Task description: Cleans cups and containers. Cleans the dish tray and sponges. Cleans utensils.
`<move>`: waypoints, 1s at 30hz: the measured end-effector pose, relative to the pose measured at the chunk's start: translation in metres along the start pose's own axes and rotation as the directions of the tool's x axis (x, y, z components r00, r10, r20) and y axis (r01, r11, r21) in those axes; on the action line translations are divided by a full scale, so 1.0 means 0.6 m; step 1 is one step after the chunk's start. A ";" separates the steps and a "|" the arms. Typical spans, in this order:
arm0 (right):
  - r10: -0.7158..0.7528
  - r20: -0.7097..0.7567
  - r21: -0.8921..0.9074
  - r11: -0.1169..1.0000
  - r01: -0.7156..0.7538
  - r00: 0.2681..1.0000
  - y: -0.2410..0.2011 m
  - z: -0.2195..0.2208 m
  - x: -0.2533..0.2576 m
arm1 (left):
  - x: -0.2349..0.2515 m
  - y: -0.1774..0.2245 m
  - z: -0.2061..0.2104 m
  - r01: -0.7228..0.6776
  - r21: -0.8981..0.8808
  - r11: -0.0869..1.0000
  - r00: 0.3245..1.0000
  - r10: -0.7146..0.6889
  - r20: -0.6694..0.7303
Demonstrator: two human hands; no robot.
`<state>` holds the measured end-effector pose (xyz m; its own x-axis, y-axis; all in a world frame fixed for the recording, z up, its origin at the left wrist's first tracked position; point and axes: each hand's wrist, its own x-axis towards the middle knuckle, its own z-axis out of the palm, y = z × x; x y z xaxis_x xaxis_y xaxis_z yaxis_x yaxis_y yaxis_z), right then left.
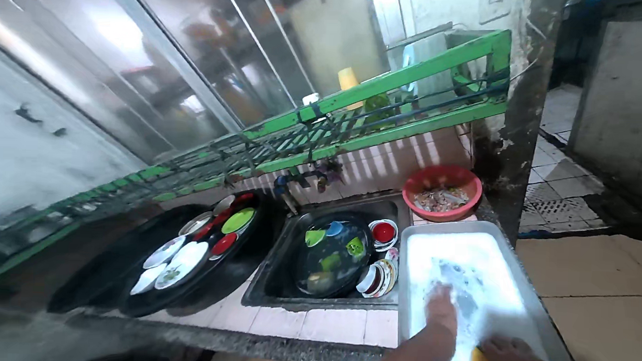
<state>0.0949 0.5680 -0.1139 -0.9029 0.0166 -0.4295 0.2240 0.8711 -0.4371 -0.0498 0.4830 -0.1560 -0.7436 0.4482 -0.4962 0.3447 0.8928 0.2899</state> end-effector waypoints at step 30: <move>0.044 -0.022 0.051 0.998 -0.043 0.999 -0.009 -0.010 -0.011 | 0.057 0.039 -0.101 0.032 -0.051 0.998 0.984 -0.023 0.178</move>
<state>0.0972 0.5661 -0.1037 -0.8999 0.0655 -0.4311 0.2809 0.8434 -0.4581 -0.1020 0.5168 -0.1164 -0.6374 0.4287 -0.6402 0.2911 0.9033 0.3151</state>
